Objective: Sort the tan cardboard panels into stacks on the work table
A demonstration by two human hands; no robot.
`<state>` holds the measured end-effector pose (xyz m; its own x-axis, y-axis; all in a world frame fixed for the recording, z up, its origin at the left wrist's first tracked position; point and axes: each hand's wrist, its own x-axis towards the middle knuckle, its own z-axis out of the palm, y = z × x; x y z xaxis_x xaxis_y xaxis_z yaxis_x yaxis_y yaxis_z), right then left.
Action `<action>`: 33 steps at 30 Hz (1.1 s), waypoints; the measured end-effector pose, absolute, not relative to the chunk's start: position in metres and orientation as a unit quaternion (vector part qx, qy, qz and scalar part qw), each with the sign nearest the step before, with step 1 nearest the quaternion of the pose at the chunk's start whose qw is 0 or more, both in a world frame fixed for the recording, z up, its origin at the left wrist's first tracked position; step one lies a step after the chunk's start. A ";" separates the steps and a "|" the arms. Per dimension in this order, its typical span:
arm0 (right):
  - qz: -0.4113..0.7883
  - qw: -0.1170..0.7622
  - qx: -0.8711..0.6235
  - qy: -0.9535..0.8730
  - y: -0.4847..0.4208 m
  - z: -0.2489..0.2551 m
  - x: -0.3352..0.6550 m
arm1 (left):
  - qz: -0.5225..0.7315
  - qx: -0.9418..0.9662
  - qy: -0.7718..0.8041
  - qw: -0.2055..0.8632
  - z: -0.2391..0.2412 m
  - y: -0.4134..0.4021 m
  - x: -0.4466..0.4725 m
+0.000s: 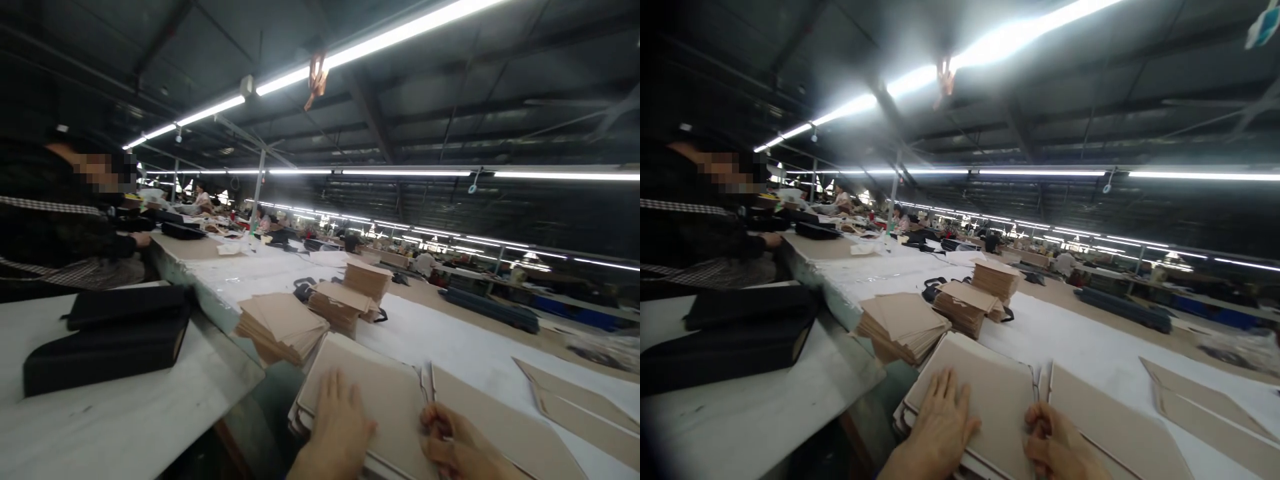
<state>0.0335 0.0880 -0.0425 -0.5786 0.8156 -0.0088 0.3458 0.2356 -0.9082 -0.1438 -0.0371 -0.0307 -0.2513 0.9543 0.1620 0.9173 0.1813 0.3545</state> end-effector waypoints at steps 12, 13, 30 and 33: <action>0.473 0.211 -0.437 -0.736 0.072 -0.019 0.028 | 0.231 0.665 0.710 0.010 -0.048 -0.040 -0.145; 0.465 0.207 -0.445 -0.737 0.070 -0.017 0.027 | 0.226 0.667 0.710 0.005 -0.049 -0.039 -0.145; 0.271 0.293 -0.526 -0.751 0.136 -0.006 0.016 | 0.169 0.667 0.723 -0.054 -0.047 -0.029 -0.141; 0.287 0.289 -0.535 -0.740 0.148 -0.002 0.004 | 0.167 0.670 0.721 -0.057 -0.043 -0.029 -0.141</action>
